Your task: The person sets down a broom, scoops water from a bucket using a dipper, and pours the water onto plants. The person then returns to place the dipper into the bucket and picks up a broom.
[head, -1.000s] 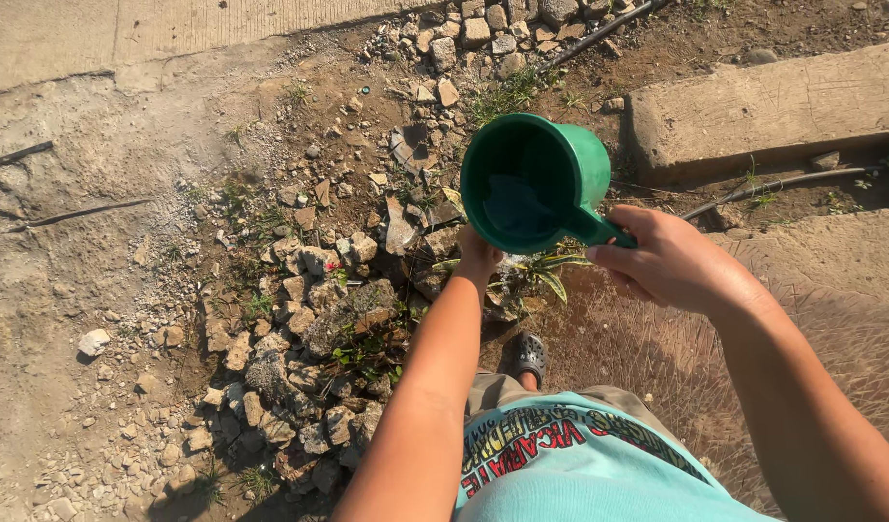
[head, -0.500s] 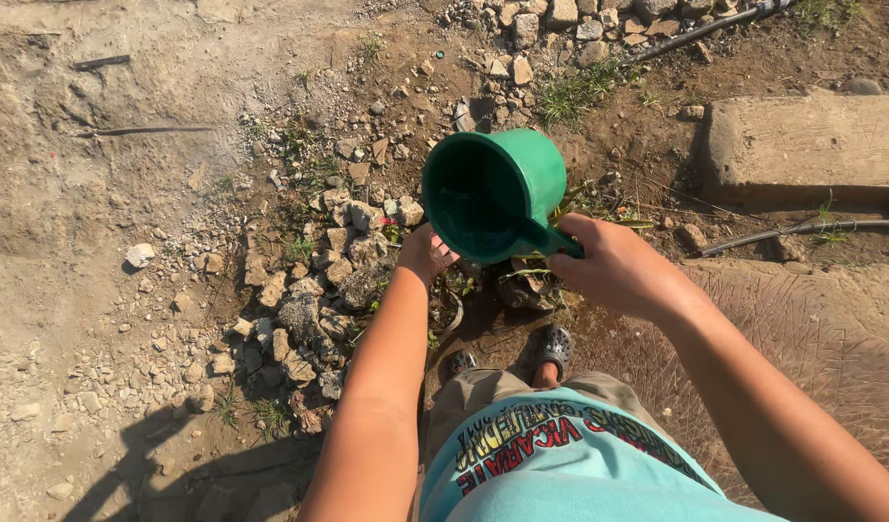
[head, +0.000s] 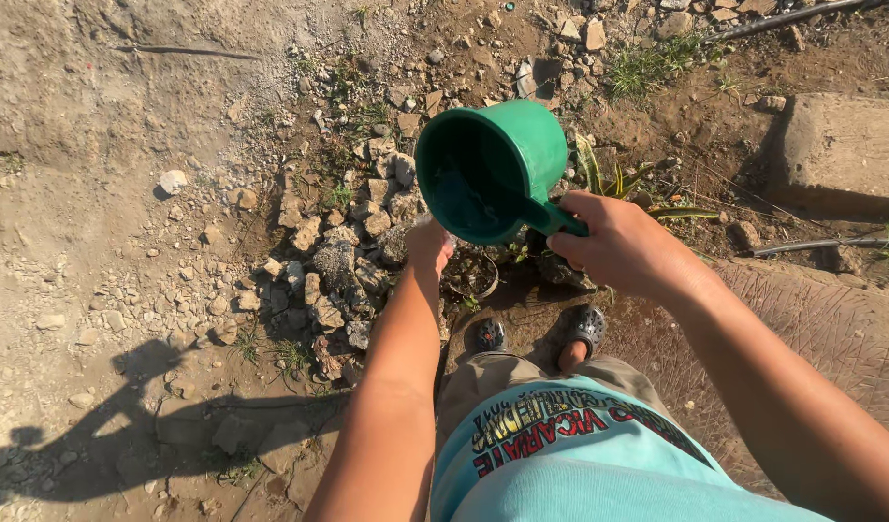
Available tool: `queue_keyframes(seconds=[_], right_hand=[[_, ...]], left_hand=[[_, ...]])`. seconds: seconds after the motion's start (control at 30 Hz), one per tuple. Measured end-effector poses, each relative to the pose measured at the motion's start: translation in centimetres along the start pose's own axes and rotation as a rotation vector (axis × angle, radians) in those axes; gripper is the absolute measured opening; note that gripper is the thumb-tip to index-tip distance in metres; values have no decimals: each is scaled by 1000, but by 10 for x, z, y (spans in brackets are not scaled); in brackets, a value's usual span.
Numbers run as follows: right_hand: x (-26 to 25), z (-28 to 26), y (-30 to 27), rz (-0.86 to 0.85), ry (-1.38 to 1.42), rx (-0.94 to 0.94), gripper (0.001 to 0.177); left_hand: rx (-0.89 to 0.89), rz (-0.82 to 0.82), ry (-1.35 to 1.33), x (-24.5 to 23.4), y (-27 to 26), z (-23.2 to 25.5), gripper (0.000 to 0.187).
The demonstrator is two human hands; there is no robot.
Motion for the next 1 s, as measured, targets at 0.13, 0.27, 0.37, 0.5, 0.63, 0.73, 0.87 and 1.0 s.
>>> queue_keyframes(seconds=[0.13,0.27,0.37,0.5,0.63,0.73,0.87,1.0], right_hand=[[12,-11,5,-10,6,30,31],[12,-32,11,70,-101,-77,32],[13,-43,13,105,-132,-102,31],[12,-54,11,138,-112,-94,31],[12,-63,11,163,-100,-99,29],[14,-62,12,165,-98,-49,31],[22,-57,15,153,-69,-16,29],[29,-56,18,135,-124,-52,31]], left_hand=[[35,29,24,25,-36,16,36],[59,-8,-9,63,-61,31,39],[83,-76,-77,90,-65,43,41],[116,-191,-166,115,-74,64,44],[112,-311,-283,135,-85,82,48],[143,-358,-335,121,-66,82,58],[134,-257,-184,75,7,60,43],[68,-169,-35,40,18,37,24]])
Point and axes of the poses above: each hand's wrist, its own y-axis towards the middle knuckle, its own x-axis out of the palm, z = x × y, the point moved 10 cm from there along y, towards the middle knuckle, and after that the axes turned 3 degrees about z, right-handed, at the moved point
